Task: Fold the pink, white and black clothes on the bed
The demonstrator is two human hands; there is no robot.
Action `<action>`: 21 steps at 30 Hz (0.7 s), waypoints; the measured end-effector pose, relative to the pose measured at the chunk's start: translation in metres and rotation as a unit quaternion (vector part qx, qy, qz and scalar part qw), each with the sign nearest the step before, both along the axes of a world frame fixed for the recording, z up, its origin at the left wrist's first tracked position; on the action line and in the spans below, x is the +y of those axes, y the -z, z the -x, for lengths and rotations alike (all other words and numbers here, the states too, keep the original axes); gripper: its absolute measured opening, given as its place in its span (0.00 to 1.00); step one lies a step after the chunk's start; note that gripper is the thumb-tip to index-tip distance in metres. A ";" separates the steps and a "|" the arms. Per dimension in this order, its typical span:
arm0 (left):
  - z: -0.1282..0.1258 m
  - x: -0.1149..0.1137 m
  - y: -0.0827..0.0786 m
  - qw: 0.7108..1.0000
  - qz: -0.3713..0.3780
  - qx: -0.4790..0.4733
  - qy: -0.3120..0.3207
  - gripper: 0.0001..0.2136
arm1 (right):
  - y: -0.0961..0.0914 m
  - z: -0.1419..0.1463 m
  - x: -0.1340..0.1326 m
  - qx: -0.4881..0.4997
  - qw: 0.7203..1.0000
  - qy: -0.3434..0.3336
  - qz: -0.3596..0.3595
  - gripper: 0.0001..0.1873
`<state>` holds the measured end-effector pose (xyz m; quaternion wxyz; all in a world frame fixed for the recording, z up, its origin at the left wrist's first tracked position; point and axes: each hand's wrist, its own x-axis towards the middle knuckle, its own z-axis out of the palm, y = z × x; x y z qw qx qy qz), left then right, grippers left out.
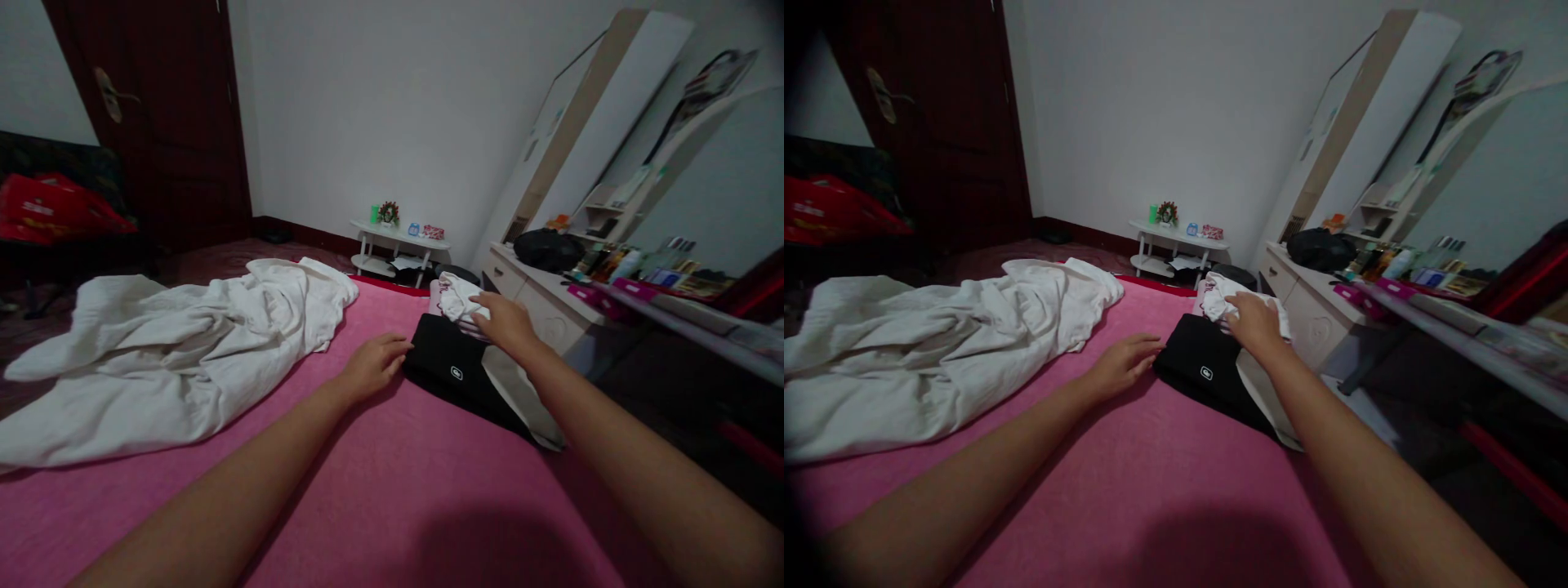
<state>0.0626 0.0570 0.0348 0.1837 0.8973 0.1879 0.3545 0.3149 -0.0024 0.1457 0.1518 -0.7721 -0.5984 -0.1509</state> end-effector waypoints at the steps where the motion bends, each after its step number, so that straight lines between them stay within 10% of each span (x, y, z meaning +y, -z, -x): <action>1: -0.001 0.000 0.003 1.000 0.006 0.004 0.003 0.15 | 0.008 0.015 0.002 -0.007 1.000 -0.013 -0.014 0.22; 4: -0.001 0.006 0.009 0.999 0.020 -0.012 -0.033 0.15 | 0.047 0.061 0.009 -0.012 0.997 -0.055 -0.045 0.27; 9: 0.003 0.014 0.014 0.996 0.041 -0.038 -0.076 0.13 | 0.106 0.095 0.019 0.004 0.991 -0.086 0.098 0.26; 15: 0.010 0.018 0.022 0.994 0.054 -0.020 -0.093 0.13 | 0.085 0.055 0.019 0.087 0.979 -0.143 0.116 0.24; 21: 0.009 0.021 0.027 0.993 0.057 -0.001 -0.103 0.12 | 0.070 -0.018 -0.014 0.026 0.982 0.175 0.071 0.34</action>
